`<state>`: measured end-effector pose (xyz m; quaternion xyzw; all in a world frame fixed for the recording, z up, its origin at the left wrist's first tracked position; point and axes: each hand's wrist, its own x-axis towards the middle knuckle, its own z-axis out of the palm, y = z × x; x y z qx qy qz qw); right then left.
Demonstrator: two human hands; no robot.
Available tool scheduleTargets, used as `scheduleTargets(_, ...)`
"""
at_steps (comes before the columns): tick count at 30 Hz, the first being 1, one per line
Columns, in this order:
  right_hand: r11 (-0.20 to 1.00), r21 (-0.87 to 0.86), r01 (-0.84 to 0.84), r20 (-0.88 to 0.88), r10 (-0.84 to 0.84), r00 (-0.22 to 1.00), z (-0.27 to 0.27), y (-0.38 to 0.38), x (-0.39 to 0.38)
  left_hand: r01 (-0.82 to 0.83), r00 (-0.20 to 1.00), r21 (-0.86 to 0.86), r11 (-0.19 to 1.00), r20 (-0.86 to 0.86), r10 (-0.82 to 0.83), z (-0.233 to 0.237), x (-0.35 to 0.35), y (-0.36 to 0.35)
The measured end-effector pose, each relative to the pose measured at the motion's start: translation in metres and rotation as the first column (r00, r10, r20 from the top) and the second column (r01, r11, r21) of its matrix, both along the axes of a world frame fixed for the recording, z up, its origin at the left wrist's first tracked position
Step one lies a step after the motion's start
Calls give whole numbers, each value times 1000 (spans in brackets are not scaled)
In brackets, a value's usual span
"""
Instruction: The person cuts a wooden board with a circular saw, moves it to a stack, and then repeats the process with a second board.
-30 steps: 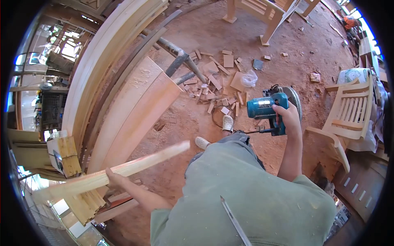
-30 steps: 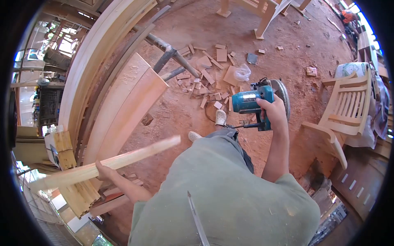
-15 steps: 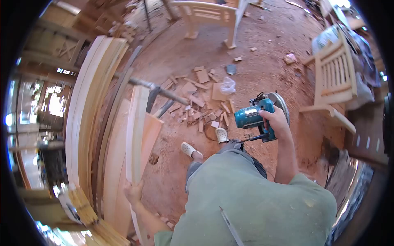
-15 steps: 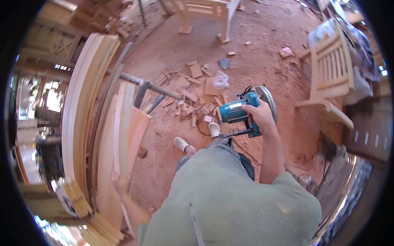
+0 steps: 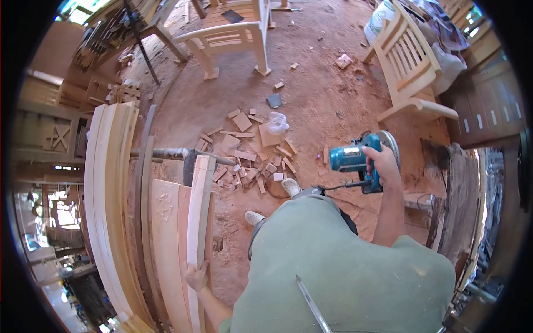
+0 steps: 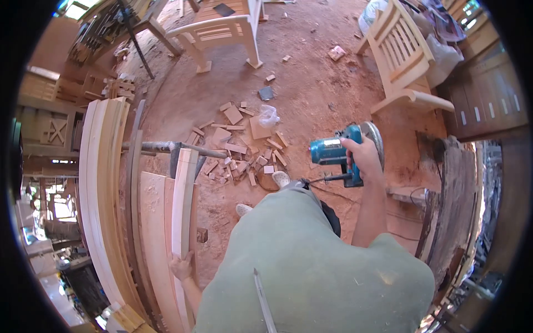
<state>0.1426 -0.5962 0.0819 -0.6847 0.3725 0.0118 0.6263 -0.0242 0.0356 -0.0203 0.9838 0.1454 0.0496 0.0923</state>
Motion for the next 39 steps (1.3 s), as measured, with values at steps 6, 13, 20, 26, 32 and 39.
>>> scheduleTargets(6, 994, -19, -103, -60, 102, 993, 0, 18, 19, 24, 999, 108, 994, 42, -29, -9, 0, -4)
scheduleTargets(13, 930, 45, -365, -2, 365, 931, -27, 45, 58, -133, 990, 111, 985, -42, 138, 1, 4, -13)
scheduleTargets(20, 791, -22, -612, 7, 612, 791, -7, 92, 70, -301, 952, -207, 931, -8, 307, 18, 34, -37)
scheduleTargets(26, 655, -10, -755, 196, 742, 641, 25, 153, 66, -198, 971, -92, 976, 117, 208, 11, 77, -68)
scheduleTargets(32, 547, 74, -834, 259, 797, 546, 45, 213, 72, -298, 939, -253, 920, 96, 331, 9, 70, -63)
scheduleTargets(39, 414, 73, -907, 200, 885, 420, 49, 252, 77, -289, 953, -290, 913, -1, 301, 29, 48, -46)
